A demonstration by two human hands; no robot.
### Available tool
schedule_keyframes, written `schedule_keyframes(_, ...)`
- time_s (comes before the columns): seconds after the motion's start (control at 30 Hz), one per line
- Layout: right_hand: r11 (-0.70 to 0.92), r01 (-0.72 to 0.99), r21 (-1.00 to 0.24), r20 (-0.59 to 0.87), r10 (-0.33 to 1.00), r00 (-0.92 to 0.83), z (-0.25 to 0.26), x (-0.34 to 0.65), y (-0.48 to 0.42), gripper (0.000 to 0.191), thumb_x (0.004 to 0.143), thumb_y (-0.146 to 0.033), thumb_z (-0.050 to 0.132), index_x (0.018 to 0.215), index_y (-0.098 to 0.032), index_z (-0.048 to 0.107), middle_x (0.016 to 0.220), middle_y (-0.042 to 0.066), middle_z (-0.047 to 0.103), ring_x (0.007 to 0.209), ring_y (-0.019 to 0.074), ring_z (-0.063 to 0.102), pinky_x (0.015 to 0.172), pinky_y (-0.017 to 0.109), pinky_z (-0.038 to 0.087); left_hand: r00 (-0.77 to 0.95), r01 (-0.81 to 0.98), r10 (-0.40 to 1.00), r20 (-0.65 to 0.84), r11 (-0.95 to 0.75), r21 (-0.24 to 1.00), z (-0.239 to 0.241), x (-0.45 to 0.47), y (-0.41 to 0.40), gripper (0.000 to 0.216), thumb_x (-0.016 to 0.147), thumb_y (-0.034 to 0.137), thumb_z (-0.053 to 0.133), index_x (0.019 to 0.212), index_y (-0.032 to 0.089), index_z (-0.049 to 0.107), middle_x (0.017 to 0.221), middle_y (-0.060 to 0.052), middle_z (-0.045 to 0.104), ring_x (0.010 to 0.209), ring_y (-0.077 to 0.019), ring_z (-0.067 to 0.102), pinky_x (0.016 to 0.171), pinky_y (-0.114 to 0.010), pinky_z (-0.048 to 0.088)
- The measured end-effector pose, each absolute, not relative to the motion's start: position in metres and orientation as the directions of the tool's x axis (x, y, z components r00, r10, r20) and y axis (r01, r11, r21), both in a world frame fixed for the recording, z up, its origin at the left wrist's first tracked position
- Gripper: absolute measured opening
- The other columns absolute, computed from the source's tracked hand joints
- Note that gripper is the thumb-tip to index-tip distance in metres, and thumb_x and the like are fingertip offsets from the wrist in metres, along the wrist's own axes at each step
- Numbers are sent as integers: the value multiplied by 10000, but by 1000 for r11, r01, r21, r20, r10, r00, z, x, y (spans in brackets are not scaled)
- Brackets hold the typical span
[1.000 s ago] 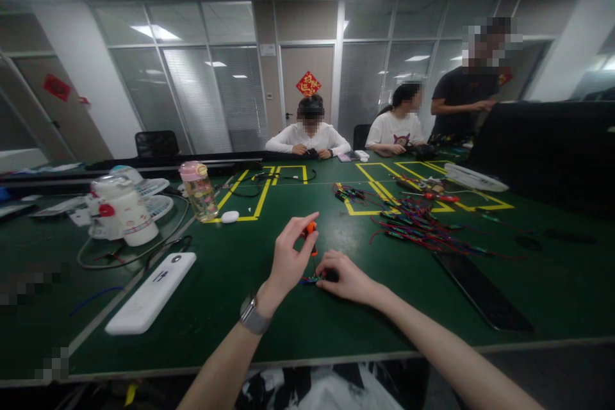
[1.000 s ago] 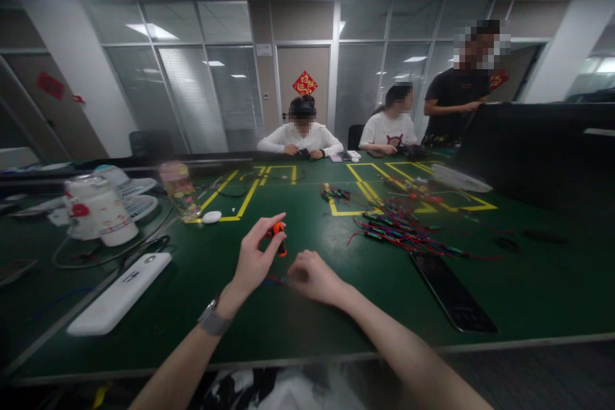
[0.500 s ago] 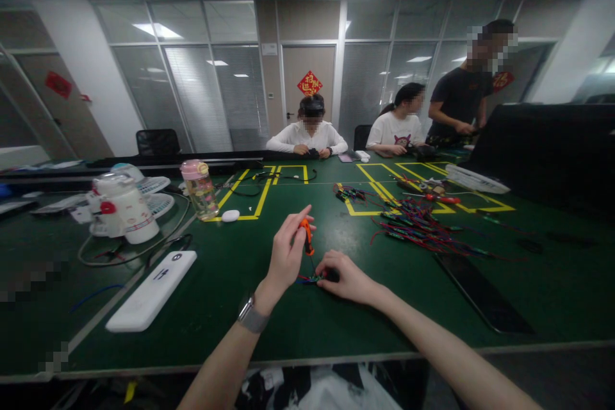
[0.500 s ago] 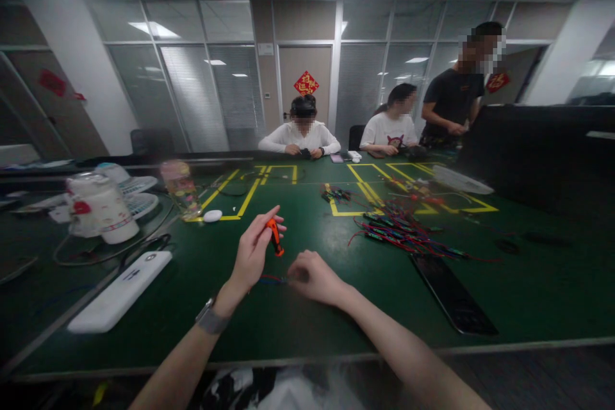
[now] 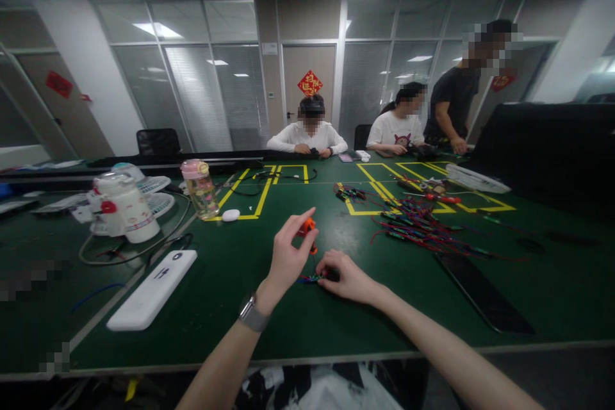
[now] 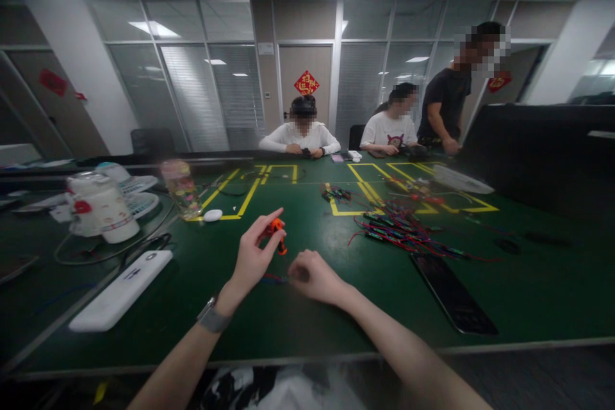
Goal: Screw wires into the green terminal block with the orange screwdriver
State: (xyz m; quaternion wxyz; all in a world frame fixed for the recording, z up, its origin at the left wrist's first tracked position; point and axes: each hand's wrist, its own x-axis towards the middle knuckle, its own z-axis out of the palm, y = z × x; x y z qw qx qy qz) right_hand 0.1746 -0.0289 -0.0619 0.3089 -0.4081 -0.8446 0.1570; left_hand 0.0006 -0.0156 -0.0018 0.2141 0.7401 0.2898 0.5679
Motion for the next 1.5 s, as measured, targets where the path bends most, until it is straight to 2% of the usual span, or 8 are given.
schedule_keyframes(0.1, 620, 588, -519, 401, 784, -474, -62, 175, -29, 143, 705, -83, 693, 806, -179, 659, 750, 1, 635, 746, 168, 577, 754, 303, 423, 138, 294, 636, 759, -758, 582, 0, 0, -17, 305, 838, 269, 668, 1142, 243, 658, 890, -14, 550, 805, -148, 570, 769, -281, 504)
schedule_keyframes(0.27, 621, 579, -528, 400, 783, -476, -61, 175, -29, 146, 703, -78, 689, 807, -178, 662, 747, 3, 637, 740, 167, 574, 742, 297, 429, 251, 105, 690, 679, -717, 689, -3, 0, -16, 415, 970, 224, 414, 1380, 263, 466, 1138, -71, 593, 889, -150, 638, 790, -298, 532)
schedule_keyframes(0.47, 615, 588, -525, 397, 788, -471, -61, 174, -29, 136, 706, -86, 689, 801, -176, 656, 751, 7, 636, 743, 170, 578, 740, 299, 430, 178, 258, 643, 745, -761, 595, -1, 2, -16, 356, 835, 261, 672, 1189, 250, 632, 882, -13, 586, 793, -146, 591, 724, -266, 524)
schedule_keyframes(0.67, 612, 582, -536, 388, 791, -474, -60, 174, -30, 131, 714, -81, 681, 797, -177, 650, 765, 7, 640, 746, 168, 575, 750, 300, 434, 272, 122, 677, 684, -729, 673, -2, 1, -17, 400, 965, 237, 433, 1359, 247, 494, 1111, -75, 614, 877, -153, 650, 759, -281, 549)
schedule_keyframes(0.9, 606, 584, -541, 386, 795, -468, -59, 174, -30, 127, 712, -79, 685, 790, -174, 653, 759, 7, 633, 746, 169, 568, 735, 298, 427, 207, 259, 660, 722, -749, 610, -3, 1, -15, 320, 906, 255, 568, 1224, 247, 608, 922, -29, 603, 820, -150, 614, 741, -267, 542)
schedule_keyframes(1.1, 606, 581, -543, 383, 794, -471, -60, 174, -30, 142, 704, -62, 682, 792, -169, 656, 747, 5, 629, 743, 169, 565, 727, 290, 423, 233, 125, 672, 703, -738, 663, -2, 1, -16, 413, 954, 205, 456, 1362, 259, 489, 1155, -67, 608, 912, -148, 646, 770, -274, 557)
schedule_keyframes(1.3, 600, 593, -536, 380, 799, -465, -60, 175, -31, 132, 708, -70, 684, 793, -167, 659, 753, 10, 632, 759, 175, 567, 729, 292, 421, 100, 313, 639, 763, -748, 585, -2, 0, -15, 313, 827, 256, 679, 1140, 243, 670, 905, -25, 576, 805, -149, 591, 734, -272, 527)
schedule_keyframes(1.5, 600, 591, -538, 376, 799, -469, -60, 174, -31, 125, 715, -79, 684, 800, -168, 662, 762, 12, 637, 758, 173, 567, 741, 296, 423, 234, 66, 717, 657, -686, 725, -4, 1, -15, 410, 977, 256, 402, 1380, 245, 478, 1140, -81, 616, 909, -159, 642, 756, -280, 549)
